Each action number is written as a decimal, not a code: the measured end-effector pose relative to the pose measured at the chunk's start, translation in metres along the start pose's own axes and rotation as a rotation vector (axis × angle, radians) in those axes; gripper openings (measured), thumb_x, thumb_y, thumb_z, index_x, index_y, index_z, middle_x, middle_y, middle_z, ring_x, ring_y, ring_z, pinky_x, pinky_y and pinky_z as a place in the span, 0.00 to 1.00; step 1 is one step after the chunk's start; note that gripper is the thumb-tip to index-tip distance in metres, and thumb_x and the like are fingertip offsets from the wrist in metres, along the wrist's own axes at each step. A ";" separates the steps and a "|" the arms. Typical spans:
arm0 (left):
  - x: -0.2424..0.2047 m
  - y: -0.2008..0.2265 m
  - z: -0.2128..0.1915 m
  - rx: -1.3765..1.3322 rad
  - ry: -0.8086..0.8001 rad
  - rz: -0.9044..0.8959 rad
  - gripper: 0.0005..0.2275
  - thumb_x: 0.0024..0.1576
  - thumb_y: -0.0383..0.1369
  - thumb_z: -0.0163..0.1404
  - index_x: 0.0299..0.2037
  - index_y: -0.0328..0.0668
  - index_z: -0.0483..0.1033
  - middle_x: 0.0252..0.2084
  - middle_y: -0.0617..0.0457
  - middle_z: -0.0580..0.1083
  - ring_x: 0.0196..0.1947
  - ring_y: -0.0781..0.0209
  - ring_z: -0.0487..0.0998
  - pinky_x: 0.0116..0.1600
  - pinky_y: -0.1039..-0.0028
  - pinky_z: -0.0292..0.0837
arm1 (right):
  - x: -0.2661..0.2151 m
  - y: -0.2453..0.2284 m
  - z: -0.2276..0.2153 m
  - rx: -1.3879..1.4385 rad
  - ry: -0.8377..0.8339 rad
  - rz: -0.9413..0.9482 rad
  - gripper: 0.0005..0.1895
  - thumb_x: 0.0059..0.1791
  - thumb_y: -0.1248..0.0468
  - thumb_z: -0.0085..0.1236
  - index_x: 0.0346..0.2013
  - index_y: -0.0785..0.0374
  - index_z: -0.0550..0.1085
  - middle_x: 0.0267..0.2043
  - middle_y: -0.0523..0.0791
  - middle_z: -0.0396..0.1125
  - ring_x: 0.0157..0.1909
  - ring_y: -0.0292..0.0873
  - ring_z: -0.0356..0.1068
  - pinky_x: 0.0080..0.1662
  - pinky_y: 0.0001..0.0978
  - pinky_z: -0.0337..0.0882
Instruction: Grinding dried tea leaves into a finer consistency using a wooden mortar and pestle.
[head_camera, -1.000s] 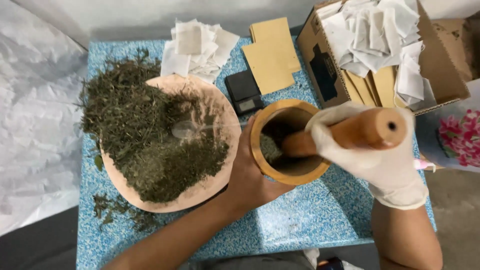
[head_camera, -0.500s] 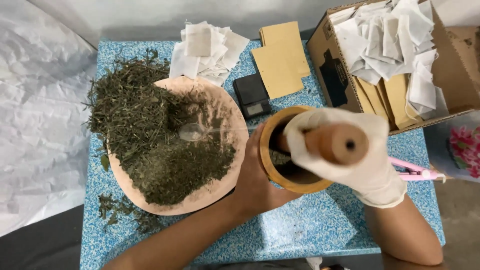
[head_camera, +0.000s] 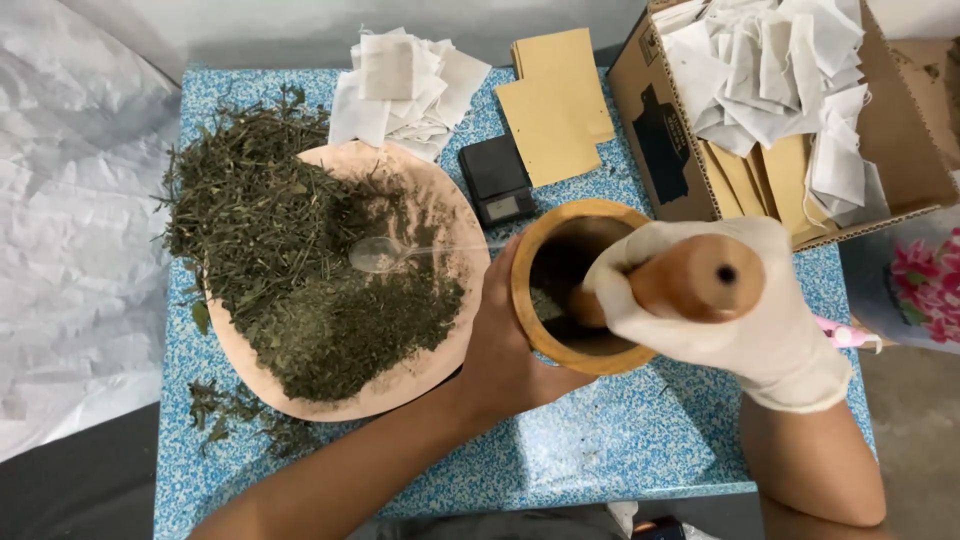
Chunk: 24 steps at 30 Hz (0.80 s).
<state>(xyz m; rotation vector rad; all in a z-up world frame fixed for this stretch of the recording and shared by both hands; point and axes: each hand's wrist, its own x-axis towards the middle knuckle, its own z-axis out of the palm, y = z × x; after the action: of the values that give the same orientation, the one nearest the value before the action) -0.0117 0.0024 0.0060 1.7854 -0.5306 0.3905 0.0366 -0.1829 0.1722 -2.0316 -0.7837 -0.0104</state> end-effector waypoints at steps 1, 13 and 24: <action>0.000 -0.001 0.000 -0.008 0.007 0.014 0.59 0.53 0.51 0.74 0.84 0.33 0.42 0.82 0.34 0.58 0.84 0.31 0.62 0.89 0.40 0.61 | 0.000 -0.006 0.002 -0.173 0.103 -0.057 0.03 0.50 0.69 0.69 0.34 0.67 0.84 0.37 0.47 0.82 0.35 0.41 0.84 0.42 0.29 0.88; -0.005 -0.010 0.003 -0.049 0.001 0.065 0.60 0.56 0.47 0.75 0.86 0.34 0.37 0.86 0.36 0.52 0.88 0.32 0.58 0.91 0.39 0.60 | -0.001 -0.011 0.016 -0.193 0.293 0.081 0.03 0.51 0.73 0.68 0.32 0.72 0.82 0.37 0.49 0.80 0.38 0.42 0.80 0.48 0.33 0.85; -0.004 -0.002 0.000 -0.110 0.000 0.000 0.58 0.55 0.46 0.74 0.85 0.33 0.41 0.85 0.35 0.54 0.88 0.32 0.56 0.91 0.39 0.56 | -0.003 -0.016 0.019 -0.276 0.341 0.031 0.08 0.50 0.74 0.71 0.28 0.72 0.80 0.32 0.48 0.77 0.32 0.40 0.75 0.44 0.30 0.81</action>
<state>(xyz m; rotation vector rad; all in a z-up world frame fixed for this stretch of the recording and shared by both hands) -0.0136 0.0030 0.0023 1.6792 -0.5417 0.3549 0.0202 -0.1645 0.1728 -2.2194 -0.5566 -0.4580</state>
